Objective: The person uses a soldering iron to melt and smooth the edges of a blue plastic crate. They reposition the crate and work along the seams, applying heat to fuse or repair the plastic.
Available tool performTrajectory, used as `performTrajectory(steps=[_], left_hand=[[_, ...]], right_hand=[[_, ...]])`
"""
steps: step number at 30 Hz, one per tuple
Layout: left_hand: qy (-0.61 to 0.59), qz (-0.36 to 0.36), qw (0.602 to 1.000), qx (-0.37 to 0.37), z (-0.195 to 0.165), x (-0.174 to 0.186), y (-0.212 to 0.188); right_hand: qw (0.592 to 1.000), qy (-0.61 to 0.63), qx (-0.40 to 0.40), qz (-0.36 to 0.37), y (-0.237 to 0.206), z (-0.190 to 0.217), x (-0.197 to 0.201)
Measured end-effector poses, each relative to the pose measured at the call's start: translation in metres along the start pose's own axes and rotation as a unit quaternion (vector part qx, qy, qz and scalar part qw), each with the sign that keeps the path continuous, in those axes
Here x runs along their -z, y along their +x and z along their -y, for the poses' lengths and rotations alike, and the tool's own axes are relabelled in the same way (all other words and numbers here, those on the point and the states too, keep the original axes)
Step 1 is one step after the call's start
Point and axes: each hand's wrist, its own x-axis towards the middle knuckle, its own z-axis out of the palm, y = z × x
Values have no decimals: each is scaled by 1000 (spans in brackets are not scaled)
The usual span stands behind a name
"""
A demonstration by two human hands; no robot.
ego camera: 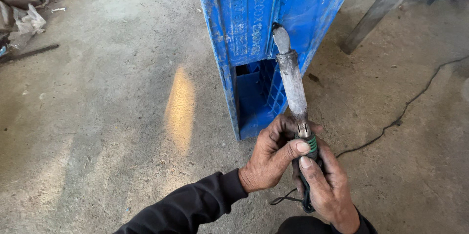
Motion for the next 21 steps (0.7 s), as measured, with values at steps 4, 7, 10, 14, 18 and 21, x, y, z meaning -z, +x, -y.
performTrajectory(steps=[4, 7, 10, 14, 18, 21], left_hand=[[-12, 5, 1000, 9, 1, 2, 1], [-14, 5, 1000, 2, 1, 2, 1], [-17, 4, 1000, -1, 1, 0, 1], [-13, 8, 1000, -25, 0, -1, 0], [-18, 4, 1000, -7, -4, 0, 0], [-6, 0, 1000, -8, -8, 1, 3]], right_hand=[[1000, -19, 6, -15, -1, 6, -5], [999, 3, -24, -24, -2, 11, -7], [998, 5, -41, -37, -1, 16, -8], [999, -13, -40, -35, 0, 19, -9], [999, -16, -37, -31, 0, 21, -10], [999, -18, -20, -22, 5, 21, -11]])
